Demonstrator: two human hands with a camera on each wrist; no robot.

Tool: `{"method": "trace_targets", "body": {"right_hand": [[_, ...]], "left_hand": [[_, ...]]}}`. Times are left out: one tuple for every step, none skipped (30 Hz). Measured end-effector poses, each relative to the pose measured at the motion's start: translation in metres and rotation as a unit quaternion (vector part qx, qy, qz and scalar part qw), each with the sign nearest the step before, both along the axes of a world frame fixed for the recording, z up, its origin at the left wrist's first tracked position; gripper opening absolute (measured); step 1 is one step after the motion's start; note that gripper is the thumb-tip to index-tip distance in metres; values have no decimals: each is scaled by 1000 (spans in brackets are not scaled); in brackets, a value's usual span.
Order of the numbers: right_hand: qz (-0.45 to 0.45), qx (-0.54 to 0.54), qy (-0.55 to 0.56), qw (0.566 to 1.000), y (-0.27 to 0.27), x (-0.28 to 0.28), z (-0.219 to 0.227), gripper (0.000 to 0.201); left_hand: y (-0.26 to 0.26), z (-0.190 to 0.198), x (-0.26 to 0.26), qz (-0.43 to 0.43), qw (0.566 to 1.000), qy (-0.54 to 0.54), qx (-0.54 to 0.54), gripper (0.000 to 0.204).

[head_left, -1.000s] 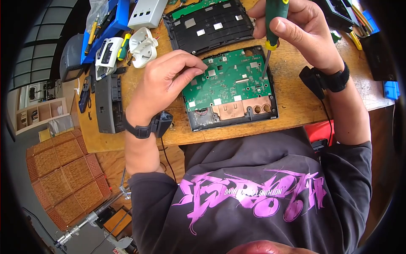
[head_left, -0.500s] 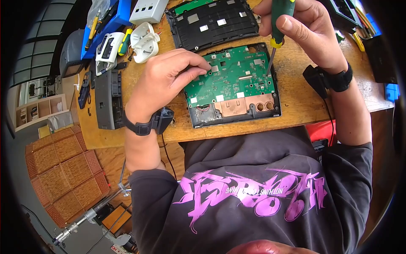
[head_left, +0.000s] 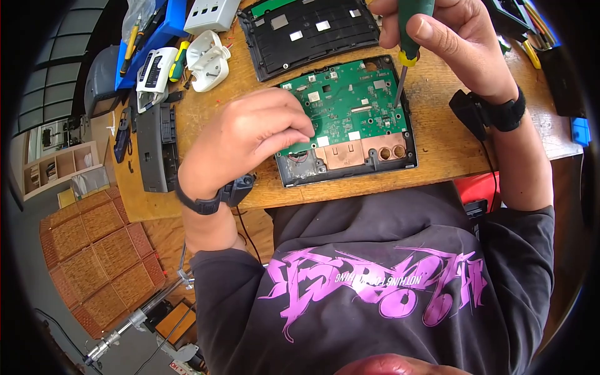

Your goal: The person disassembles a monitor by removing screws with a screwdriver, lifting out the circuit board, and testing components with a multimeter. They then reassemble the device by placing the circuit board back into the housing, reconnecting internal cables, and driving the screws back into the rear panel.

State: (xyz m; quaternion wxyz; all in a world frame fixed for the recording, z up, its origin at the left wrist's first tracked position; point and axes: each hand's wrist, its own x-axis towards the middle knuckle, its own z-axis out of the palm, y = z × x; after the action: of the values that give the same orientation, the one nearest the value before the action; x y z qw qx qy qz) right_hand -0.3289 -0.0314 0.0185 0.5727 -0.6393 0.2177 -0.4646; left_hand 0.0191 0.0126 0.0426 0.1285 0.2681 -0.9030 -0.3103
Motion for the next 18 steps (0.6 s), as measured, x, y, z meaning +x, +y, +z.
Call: {"method": "trace_targets", "body": {"right_hand": [[-4, 4, 0, 1000, 1, 1, 1, 36], [-9, 8, 1, 1000, 1, 2, 2, 36], [10, 1, -12, 1000, 0, 2, 3, 36], [18, -2, -18, 1000, -1, 1, 1, 36], [27, -4, -25, 999, -1, 1, 0, 36], [16, -7, -4, 1000, -3, 0, -2, 37], [10, -7, 6, 1000, -4, -1, -3, 37], [5, -8, 16, 1000, -5, -2, -5, 37], [6, -17, 16, 1000, -6, -2, -5, 37], [7, -22, 15, 1000, -7, -2, -6, 37], [7, -27, 14, 1000, -7, -2, -6, 38], [8, -28, 12, 999, -7, -1, -7, 38], [8, -29, 11, 999, -7, -1, -7, 38], [8, -30, 10, 999, -7, -1, -6, 38], [4, -26, 12, 1000, -5, 0, -6, 37], [2, -24, 14, 1000, -5, 0, -5, 37], [0, -22, 15, 1000, -5, 0, -5, 37], [4, -28, 16, 999, -6, 0, -5, 37]], "left_hand": [[1, -2, 0, -11, 1000, 4, 3, 12], [3, -2, -1, -12, 1000, 4, 5, 12], [5, 0, -3, -13, 1000, 2, -7, 11], [7, 0, -4, -14, 1000, 1, -19, 11], [7, 1, -5, -15, 1000, 1, -17, 11], [8, 0, -5, -15, 1000, -7, -26, 11], [9, 0, -6, -14, 999, -15, -35, 12], [9, 0, -6, -15, 999, -15, -33, 12], [8, 0, -6, -22, 999, -12, -33, 13], [8, 0, -6, -29, 999, -9, -33, 16], [9, -1, -7, -29, 999, -10, -33, 16], [9, -1, -7, -30, 999, -11, -33, 16], [10, -1, -8, -32, 999, -12, -34, 15], [10, -2, -8, -32, 999, -12, -34, 15], [10, -3, -8, -24, 999, -7, -31, 13], [10, -3, -9, -15, 999, -2, -29, 11], [10, -2, -9, -16, 999, -3, -29, 11], [10, -1, -8, -19, 999, -9, -24, 11]]}}
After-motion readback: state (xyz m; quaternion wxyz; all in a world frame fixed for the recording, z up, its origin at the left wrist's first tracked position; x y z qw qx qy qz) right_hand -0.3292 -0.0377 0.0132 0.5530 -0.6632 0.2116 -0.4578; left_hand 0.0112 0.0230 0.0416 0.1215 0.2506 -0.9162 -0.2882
